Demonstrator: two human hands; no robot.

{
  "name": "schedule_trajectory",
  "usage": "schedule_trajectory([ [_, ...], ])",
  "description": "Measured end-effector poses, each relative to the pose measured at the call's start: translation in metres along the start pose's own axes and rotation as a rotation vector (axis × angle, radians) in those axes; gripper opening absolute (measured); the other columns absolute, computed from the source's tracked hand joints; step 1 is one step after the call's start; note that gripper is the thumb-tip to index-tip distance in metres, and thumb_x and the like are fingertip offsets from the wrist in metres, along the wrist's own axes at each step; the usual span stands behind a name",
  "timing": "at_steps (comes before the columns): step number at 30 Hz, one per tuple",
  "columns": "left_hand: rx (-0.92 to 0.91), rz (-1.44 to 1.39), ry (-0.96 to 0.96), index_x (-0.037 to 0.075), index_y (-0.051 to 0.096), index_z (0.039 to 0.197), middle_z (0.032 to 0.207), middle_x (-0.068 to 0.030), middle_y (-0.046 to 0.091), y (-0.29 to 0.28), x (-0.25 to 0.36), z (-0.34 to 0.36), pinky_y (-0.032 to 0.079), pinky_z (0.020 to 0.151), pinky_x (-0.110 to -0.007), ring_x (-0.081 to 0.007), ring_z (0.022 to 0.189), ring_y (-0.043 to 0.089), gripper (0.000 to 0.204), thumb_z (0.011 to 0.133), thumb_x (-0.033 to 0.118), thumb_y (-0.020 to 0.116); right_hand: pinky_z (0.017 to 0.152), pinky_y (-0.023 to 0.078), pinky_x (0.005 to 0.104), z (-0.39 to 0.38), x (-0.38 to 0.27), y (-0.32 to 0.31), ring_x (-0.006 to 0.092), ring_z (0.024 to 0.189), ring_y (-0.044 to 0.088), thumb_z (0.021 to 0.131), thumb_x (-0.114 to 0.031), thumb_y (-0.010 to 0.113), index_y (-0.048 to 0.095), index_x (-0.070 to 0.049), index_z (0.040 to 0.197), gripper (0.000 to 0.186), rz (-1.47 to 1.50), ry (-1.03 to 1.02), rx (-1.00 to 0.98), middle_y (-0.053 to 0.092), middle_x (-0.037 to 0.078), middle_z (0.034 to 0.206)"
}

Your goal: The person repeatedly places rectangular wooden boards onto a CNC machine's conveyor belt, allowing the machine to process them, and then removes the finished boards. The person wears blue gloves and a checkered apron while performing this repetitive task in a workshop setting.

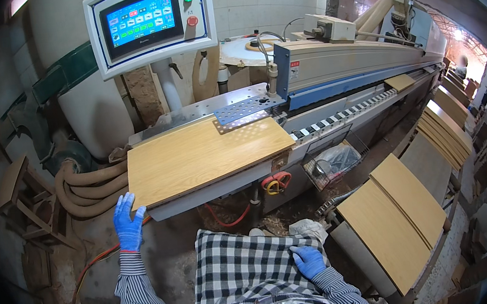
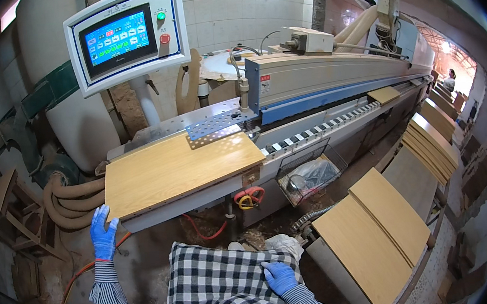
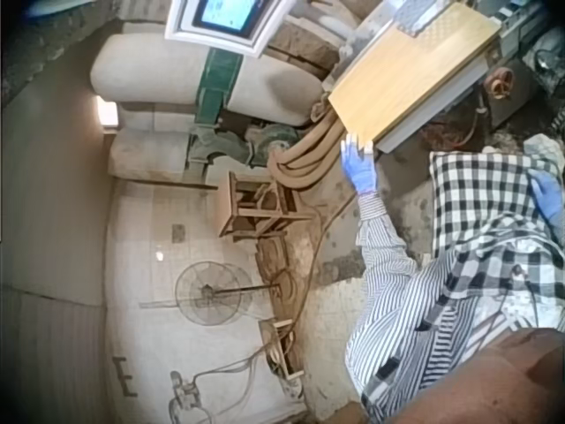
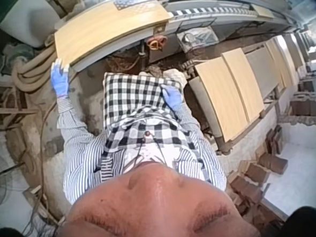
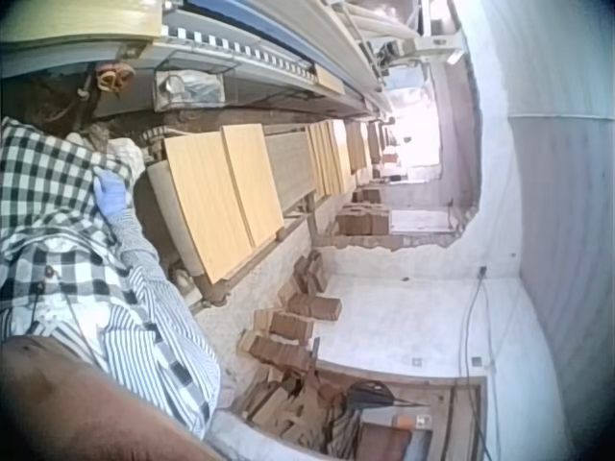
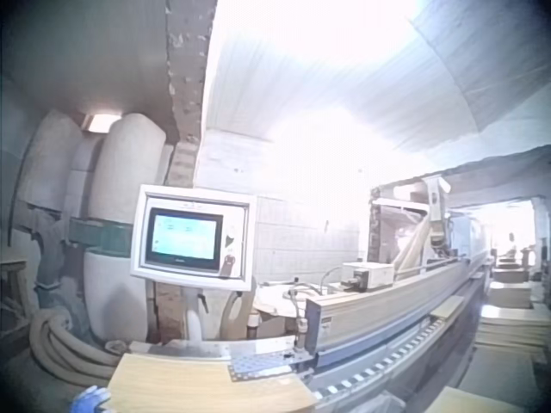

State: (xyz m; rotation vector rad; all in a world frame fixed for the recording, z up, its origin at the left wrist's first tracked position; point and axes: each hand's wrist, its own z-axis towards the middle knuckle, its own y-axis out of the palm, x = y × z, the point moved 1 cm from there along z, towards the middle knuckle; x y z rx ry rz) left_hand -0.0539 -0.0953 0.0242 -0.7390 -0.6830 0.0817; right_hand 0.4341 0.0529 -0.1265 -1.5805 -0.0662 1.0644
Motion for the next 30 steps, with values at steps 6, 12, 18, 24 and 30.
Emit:
schedule_trajectory([
  [6, 0.002, 0.016, -0.007, 0.006, 0.06, 0.125, 0.138, -0.0208, 0.049, 0.016, 0.01, 0.005, 0.034, 0.108, -0.044, -0.0352, 0.131, 0.041, 0.054, 0.077, 0.024, 0.076, 0.086, 0.049, 0.0418, 0.0, -0.005, -0.005, 0.0334, 0.093, 0.062, 0.091, -0.021, 0.053, 0.064, -0.009, 0.115, 0.029, 0.019, -0.009, 0.031, 0.067, 0.016, 0.102],
  [12, -0.005, 0.107, 0.053, 0.009, 0.061, 0.124, 0.141, -0.0219, 0.044, 0.048, 0.056, 0.011, 0.03, 0.11, -0.047, -0.038, 0.133, 0.036, 0.057, 0.075, 0.032, 0.078, 0.086, 0.049, 0.0412, -0.006, -0.001, -0.005, 0.0336, 0.092, 0.062, 0.091, -0.02, 0.055, 0.064, -0.009, 0.115, 0.028, 0.086, 0.017, 0.071, 0.067, 0.016, 0.099],
  [18, 0.064, 0.256, 0.404, 0.007, 0.055, 0.131, 0.132, -0.0171, 0.054, 0.088, 0.061, 0.019, 0.03, 0.11, -0.046, -0.035, 0.127, 0.044, 0.054, 0.085, 0.032, 0.067, 0.08, 0.051, 0.0385, 0.008, 0.03, -0.029, 0.0327, 0.087, 0.065, 0.089, -0.018, 0.058, 0.068, -0.004, 0.101, 0.021, 0.112, 0.248, 0.335, 0.065, 0.02, 0.094],
  [24, 0.033, 0.295, 0.5, 0.004, 0.056, 0.129, 0.123, -0.0112, 0.062, 0.093, 0.076, 0.025, 0.034, 0.108, -0.043, -0.0278, 0.11, 0.058, 0.05, 0.088, 0.032, 0.06, 0.099, 0.041, 0.0429, 0.049, 0.092, -0.087, 0.0316, 0.116, 0.051, 0.079, -0.014, 0.062, 0.056, -0.011, 0.124, 0.046, -0.495, 0.187, 0.309, 0.055, 0.011, 0.129],
  [30, 0.069, 0.268, 0.494, 0.005, 0.059, 0.125, 0.116, -0.012, 0.065, 0.098, 0.084, 0.027, 0.036, 0.107, -0.043, -0.027, 0.105, 0.06, 0.044, 0.088, 0.027, 0.06, 0.098, 0.04, 0.0417, 0.049, 0.13, -0.089, 0.0292, 0.114, 0.053, 0.081, -0.015, 0.056, 0.057, -0.011, 0.124, 0.043, -0.67, 0.157, 0.206, 0.055, 0.011, 0.13],
])
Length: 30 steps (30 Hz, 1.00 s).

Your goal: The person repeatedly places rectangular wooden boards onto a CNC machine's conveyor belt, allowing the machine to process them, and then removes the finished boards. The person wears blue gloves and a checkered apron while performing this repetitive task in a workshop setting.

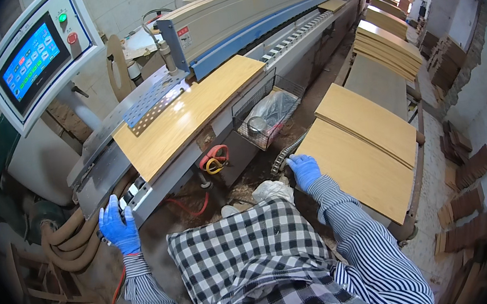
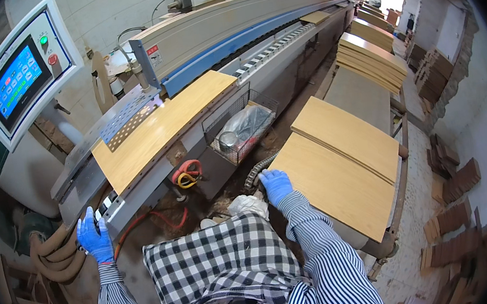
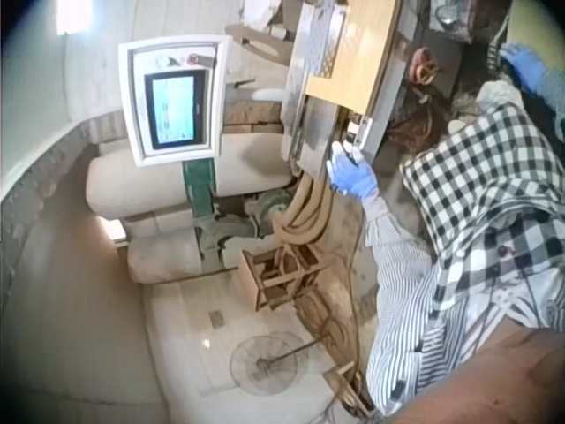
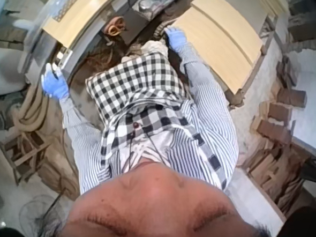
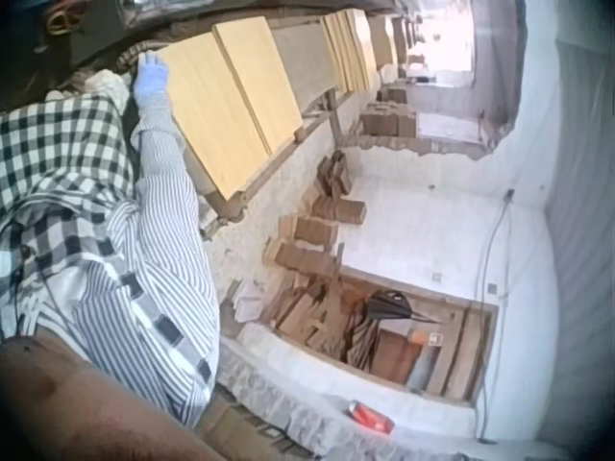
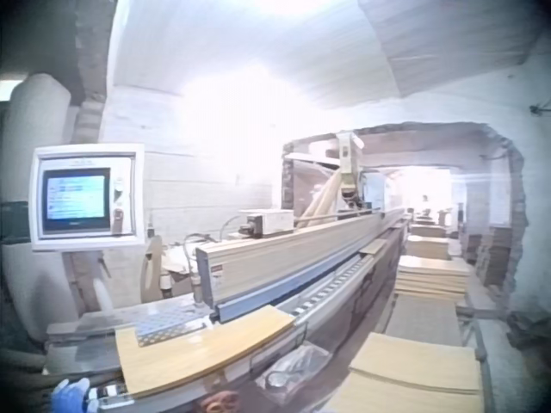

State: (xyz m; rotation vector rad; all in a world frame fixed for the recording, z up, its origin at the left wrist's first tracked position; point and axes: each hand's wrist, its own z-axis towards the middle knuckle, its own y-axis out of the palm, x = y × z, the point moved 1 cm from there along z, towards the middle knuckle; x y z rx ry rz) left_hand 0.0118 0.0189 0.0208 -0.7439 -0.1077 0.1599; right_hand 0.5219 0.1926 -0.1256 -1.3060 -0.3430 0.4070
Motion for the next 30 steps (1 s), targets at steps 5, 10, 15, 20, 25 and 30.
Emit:
schedule_trajectory([
  [5, 0.046, 0.019, -0.016, 0.006, 0.061, 0.121, 0.112, -0.0117, 0.066, 0.001, 0.003, -0.003, 0.038, 0.105, -0.042, -0.0262, 0.102, 0.061, 0.038, 0.088, 0.025, 0.061, 0.094, 0.043, 0.0417, -0.041, -0.04, -0.012, 0.0296, 0.107, 0.057, 0.085, -0.016, 0.054, 0.058, -0.009, 0.12, 0.036, 0.153, -0.004, -0.001, 0.059, 0.013, 0.122],
  [10, 0.075, 0.023, -0.017, 0.006, 0.063, 0.119, 0.11, -0.0107, 0.067, 0.003, 0.0, -0.004, 0.039, 0.103, -0.042, -0.0257, 0.1, 0.062, 0.035, 0.089, 0.024, 0.061, 0.087, 0.047, 0.0439, -0.112, -0.081, -0.061, 0.0342, 0.096, 0.06, 0.088, -0.021, 0.058, 0.061, -0.005, 0.111, 0.029, 0.594, -0.005, 0.196, 0.064, 0.017, 0.109],
  [15, 0.085, 0.006, -0.008, 0.006, 0.063, 0.118, 0.112, -0.0101, 0.066, 0.004, 0.001, -0.003, 0.039, 0.103, -0.042, -0.0253, 0.102, 0.062, 0.034, 0.089, 0.024, 0.06, 0.08, 0.052, 0.0389, -0.204, -0.036, -0.01, 0.0281, 0.082, 0.063, 0.087, -0.04, 0.066, 0.067, -0.007, 0.09, 0.032, 2.37, 0.888, -0.01, 0.068, 0.008, 0.087],
  [20, 0.061, -0.006, -0.013, 0.006, 0.063, 0.118, 0.115, -0.0107, 0.066, -0.001, -0.003, -0.006, 0.038, 0.104, -0.042, -0.0261, 0.105, 0.061, 0.035, 0.088, 0.024, 0.061, 0.089, 0.053, 0.0428, -0.253, 0.03, -0.004, 0.0248, 0.091, 0.062, 0.078, -0.05, 0.074, 0.063, -0.008, 0.101, 0.049, 2.206, 1.627, 1.018, 0.066, 0.009, 0.103],
  [25, 0.051, -0.039, -0.029, 0.006, 0.063, 0.116, 0.115, -0.0114, 0.066, -0.003, 0.0, -0.003, 0.037, 0.105, -0.043, -0.0269, 0.108, 0.06, 0.036, 0.086, 0.025, 0.062, 0.077, 0.055, 0.0387, -0.257, 0.052, -0.015, 0.0269, 0.09, 0.061, 0.08, -0.034, 0.075, 0.062, -0.012, 0.104, 0.035, 2.28, 1.519, 0.836, 0.065, 0.006, 0.1],
  [30, -0.041, -0.103, -0.065, 0.008, 0.06, 0.122, 0.122, -0.0105, 0.062, -0.012, 0.002, -0.004, 0.033, 0.109, -0.043, -0.0246, 0.114, 0.056, 0.042, 0.084, 0.027, 0.065, 0.063, 0.048, 0.0349, -0.265, 0.055, -0.054, 0.0176, 0.068, 0.059, 0.088, -0.023, 0.065, 0.062, -0.013, 0.102, 0.017, 2.17, 1.132, 0.734, 0.066, 0.002, 0.086],
])
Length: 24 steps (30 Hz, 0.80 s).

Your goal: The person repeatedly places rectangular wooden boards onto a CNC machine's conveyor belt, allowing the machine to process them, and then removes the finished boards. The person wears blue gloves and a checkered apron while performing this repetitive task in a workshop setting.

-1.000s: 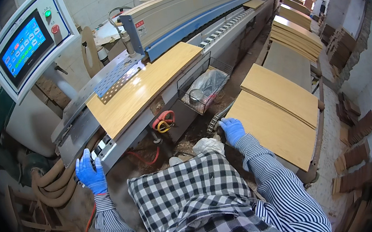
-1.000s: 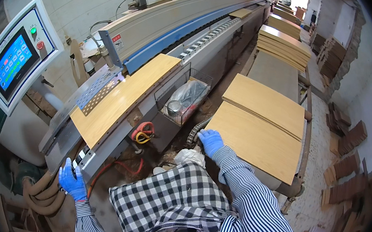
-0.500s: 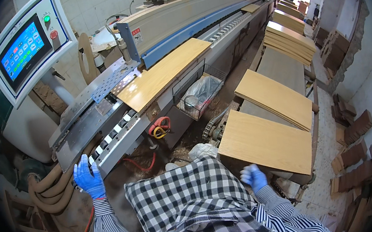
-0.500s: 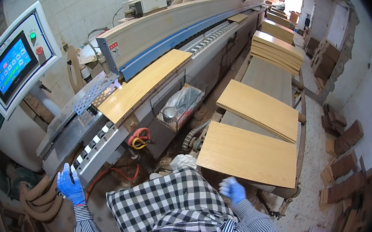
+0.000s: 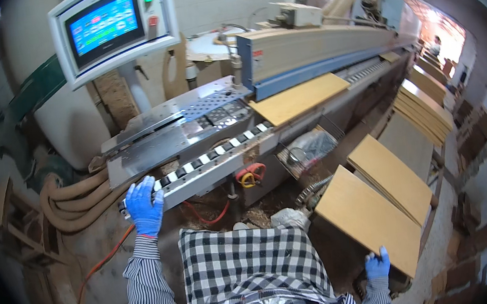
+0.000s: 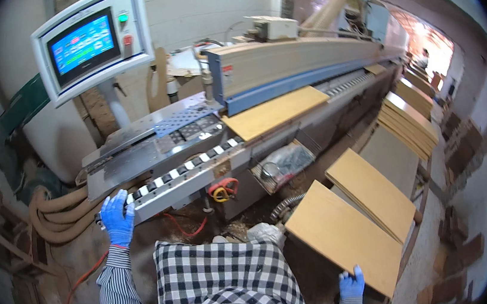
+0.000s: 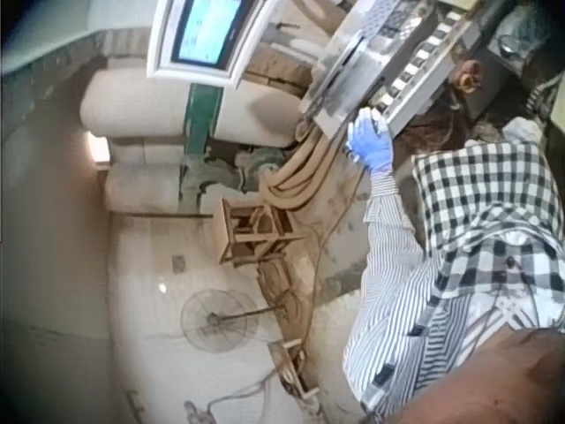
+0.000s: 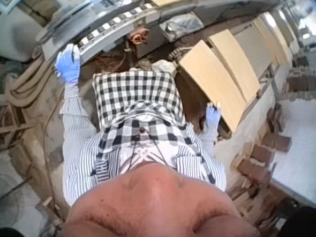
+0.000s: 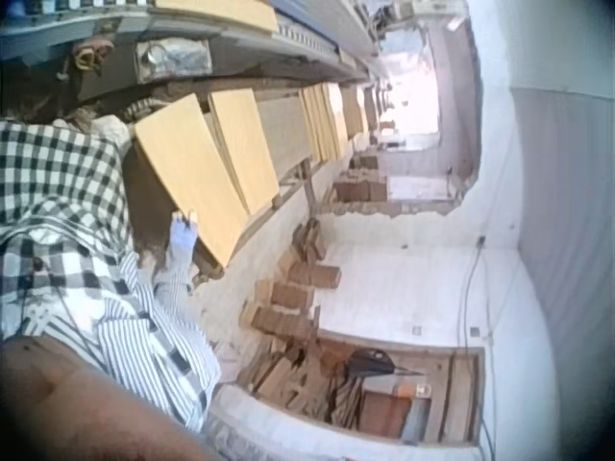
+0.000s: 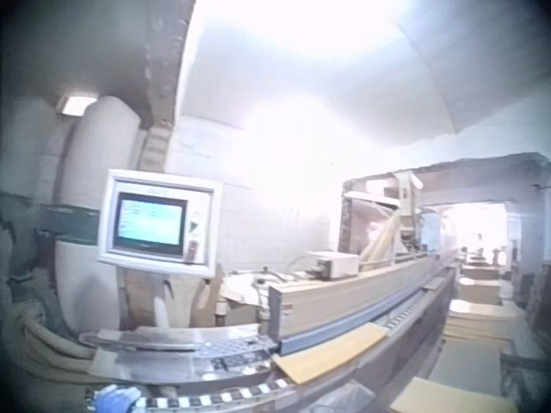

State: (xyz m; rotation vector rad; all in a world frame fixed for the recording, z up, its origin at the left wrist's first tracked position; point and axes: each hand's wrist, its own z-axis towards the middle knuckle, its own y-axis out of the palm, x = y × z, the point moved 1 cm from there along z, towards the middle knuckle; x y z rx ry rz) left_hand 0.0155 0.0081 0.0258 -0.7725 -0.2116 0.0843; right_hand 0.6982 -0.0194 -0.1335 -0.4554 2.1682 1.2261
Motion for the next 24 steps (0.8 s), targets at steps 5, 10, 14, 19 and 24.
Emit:
schedule_trajectory([
  [5, -0.052, -0.017, -0.019, 0.008, 0.057, 0.126, 0.125, -0.0102, 0.06, -0.011, 0.003, -0.003, 0.026, 0.113, -0.044, -0.0244, 0.119, 0.053, 0.049, 0.084, 0.032, 0.065, 0.06, 0.05, 0.0348, -0.029, 0.0, 0.066, 0.0168, 0.06, 0.059, 0.09, -0.02, 0.061, 0.059, -0.01, 0.108, 0.021, -0.169, -0.011, -0.307, 0.067, 0.005, 0.086],
  [10, -0.163, -0.296, 0.02, 0.006, 0.051, 0.133, 0.135, -0.0172, 0.052, -0.041, 0.043, -0.007, 0.02, 0.116, -0.048, -0.033, 0.13, 0.044, 0.07, 0.082, 0.052, 0.065, 0.069, 0.056, 0.0372, -0.056, 0.048, 0.191, 0.0184, 0.069, 0.064, 0.09, -0.016, 0.058, 0.057, 0.0, 0.112, 0.028, -0.222, 0.142, -0.535, 0.066, 0.009, 0.08],
  [14, -0.363, -0.26, 0.17, 0.009, 0.051, 0.132, 0.141, -0.0185, 0.043, -0.082, 0.075, -0.039, 0.022, 0.113, -0.051, -0.0416, 0.134, 0.033, 0.084, 0.075, 0.069, 0.063, 0.07, 0.056, 0.0369, -0.065, 0.112, 0.271, 0.0198, 0.071, 0.064, 0.091, -0.015, 0.057, 0.061, 0.0, 0.1, 0.018, -0.344, 0.392, -0.775, 0.066, 0.01, 0.076],
  [19, -0.313, 0.022, 0.051, 0.007, 0.054, 0.126, 0.133, -0.0181, 0.048, -0.106, 0.038, -0.077, 0.025, 0.111, -0.053, -0.0406, 0.132, 0.035, 0.075, 0.076, 0.062, 0.066, 0.071, 0.056, 0.0341, -0.095, 0.189, 0.353, 0.0153, 0.075, 0.062, 0.091, -0.016, 0.062, 0.058, -0.003, 0.108, 0.022, -0.377, 0.581, -1.001, 0.064, 0.007, 0.087],
  [24, -0.122, 0.016, -0.139, 0.003, 0.059, 0.119, 0.131, -0.0191, 0.053, -0.119, -0.006, -0.092, 0.035, 0.106, -0.05, -0.0397, 0.129, 0.042, 0.065, 0.073, 0.044, 0.076, 0.069, 0.06, 0.0327, -0.111, 0.246, 0.401, 0.0177, 0.074, 0.065, 0.09, -0.014, 0.065, 0.053, -0.002, 0.117, 0.032, -0.354, 0.785, -1.005, 0.063, 0.009, 0.101],
])
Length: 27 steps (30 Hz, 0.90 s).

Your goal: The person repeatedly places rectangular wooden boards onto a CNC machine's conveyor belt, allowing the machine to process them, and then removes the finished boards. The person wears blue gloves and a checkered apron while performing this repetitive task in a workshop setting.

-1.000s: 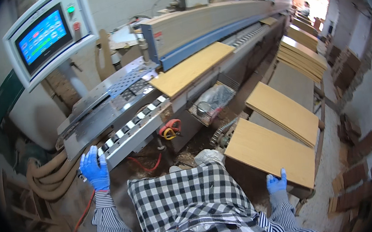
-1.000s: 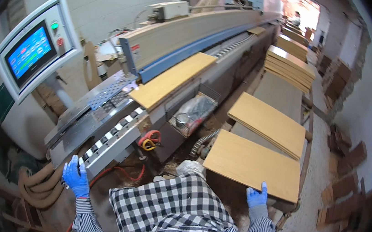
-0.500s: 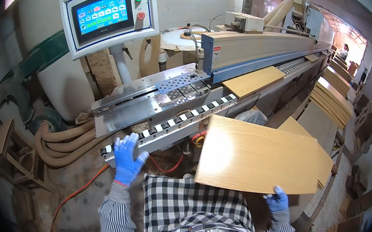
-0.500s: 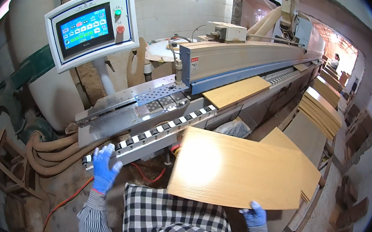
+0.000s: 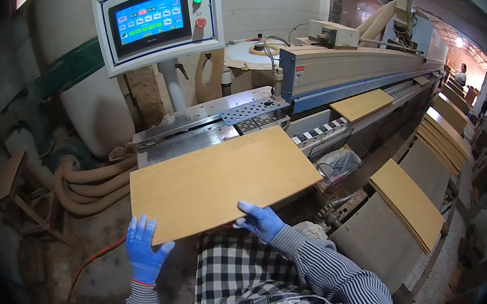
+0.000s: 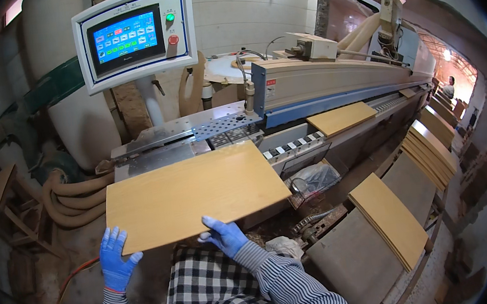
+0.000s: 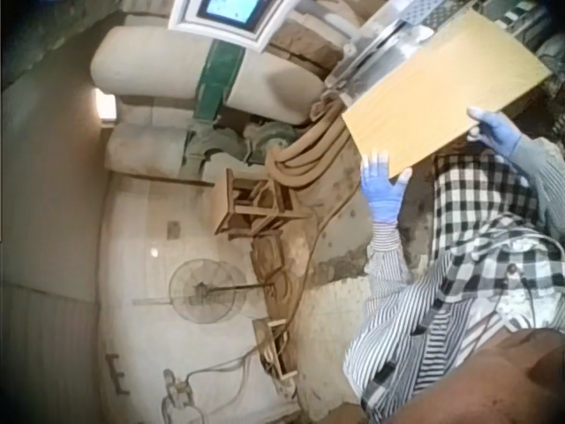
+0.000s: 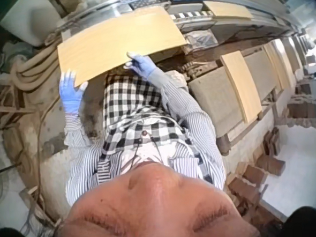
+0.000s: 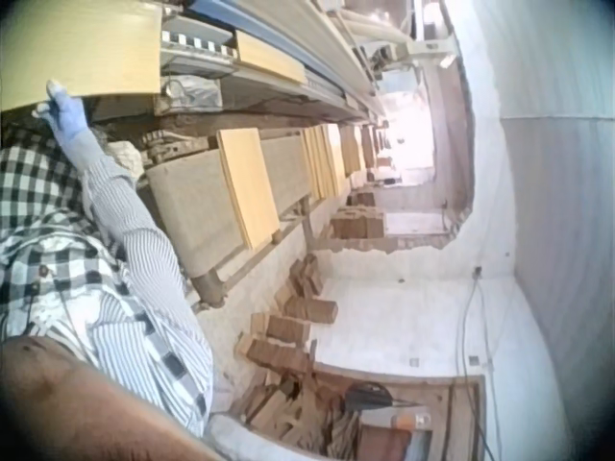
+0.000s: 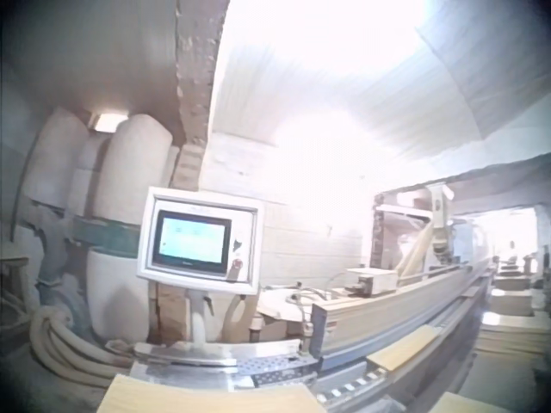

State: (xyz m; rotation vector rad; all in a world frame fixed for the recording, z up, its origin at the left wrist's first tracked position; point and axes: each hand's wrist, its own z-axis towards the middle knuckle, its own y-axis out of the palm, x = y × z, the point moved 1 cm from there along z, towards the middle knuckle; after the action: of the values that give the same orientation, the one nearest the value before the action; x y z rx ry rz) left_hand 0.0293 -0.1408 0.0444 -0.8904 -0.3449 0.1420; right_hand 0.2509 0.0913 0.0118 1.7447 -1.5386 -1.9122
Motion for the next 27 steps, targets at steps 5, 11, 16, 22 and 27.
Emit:
schedule_trajectory([
  [5, 0.022, -0.016, -0.12, 0.0, 0.059, 0.121, 0.133, -0.0216, 0.052, 0.012, -0.031, 0.019, 0.036, 0.106, -0.047, -0.0386, 0.13, 0.042, 0.064, 0.071, 0.034, 0.08, 0.088, 0.055, 0.0402, 0.008, -0.012, 0.014, 0.0265, 0.096, 0.065, 0.093, -0.026, 0.062, 0.055, -0.001, 0.117, 0.035, 0.04, 0.079, -0.055, 0.063, 0.015, 0.109],
  [11, 0.038, -0.034, -0.136, -0.001, 0.059, 0.121, 0.134, -0.0219, 0.052, 0.044, -0.05, 0.063, 0.037, 0.107, -0.045, -0.0376, 0.131, 0.041, 0.061, 0.074, 0.033, 0.079, 0.06, 0.048, 0.0256, -0.094, -0.095, 0.048, 0.01, 0.056, 0.056, 0.09, -0.026, 0.064, 0.064, -0.001, 0.069, 0.033, -0.837, -0.295, 0.32, 0.06, 0.003, 0.063],
  [16, -0.015, -0.008, -0.149, 0.002, 0.059, 0.124, 0.136, -0.0192, 0.052, 0.053, -0.057, 0.072, 0.032, 0.11, -0.045, -0.0355, 0.133, 0.04, 0.059, 0.076, 0.031, 0.078, 0.046, 0.043, 0.0302, -0.186, -0.148, 0.118, 0.0173, 0.051, 0.054, 0.078, -0.007, 0.07, 0.056, -0.003, 0.061, 0.022, -1.367, -1.384, -0.01, 0.051, 0.006, 0.056],
  [22, 0.005, 0.036, -0.204, 0.005, 0.046, 0.139, 0.145, -0.0155, 0.043, 0.054, -0.073, 0.069, 0.029, 0.112, -0.043, -0.0322, 0.136, 0.036, 0.067, 0.083, 0.03, 0.073, 0.05, 0.046, 0.0303, -0.218, -0.157, 0.134, 0.0152, 0.052, 0.052, 0.078, -0.011, 0.069, 0.057, -0.005, 0.065, 0.019, -1.243, -1.462, 0.047, 0.051, 0.004, 0.058],
  [27, 0.019, -0.359, -0.374, 0.003, 0.036, 0.145, 0.145, -0.0145, 0.042, 0.062, -0.088, 0.054, 0.033, 0.109, -0.036, -0.0242, 0.132, 0.04, 0.067, 0.088, 0.019, 0.068, 0.053, 0.049, 0.0304, -0.224, -0.162, 0.109, 0.0134, 0.054, 0.05, 0.079, -0.013, 0.069, 0.059, -0.006, 0.067, 0.017, -1.224, -1.468, 0.116, 0.05, 0.002, 0.06],
])
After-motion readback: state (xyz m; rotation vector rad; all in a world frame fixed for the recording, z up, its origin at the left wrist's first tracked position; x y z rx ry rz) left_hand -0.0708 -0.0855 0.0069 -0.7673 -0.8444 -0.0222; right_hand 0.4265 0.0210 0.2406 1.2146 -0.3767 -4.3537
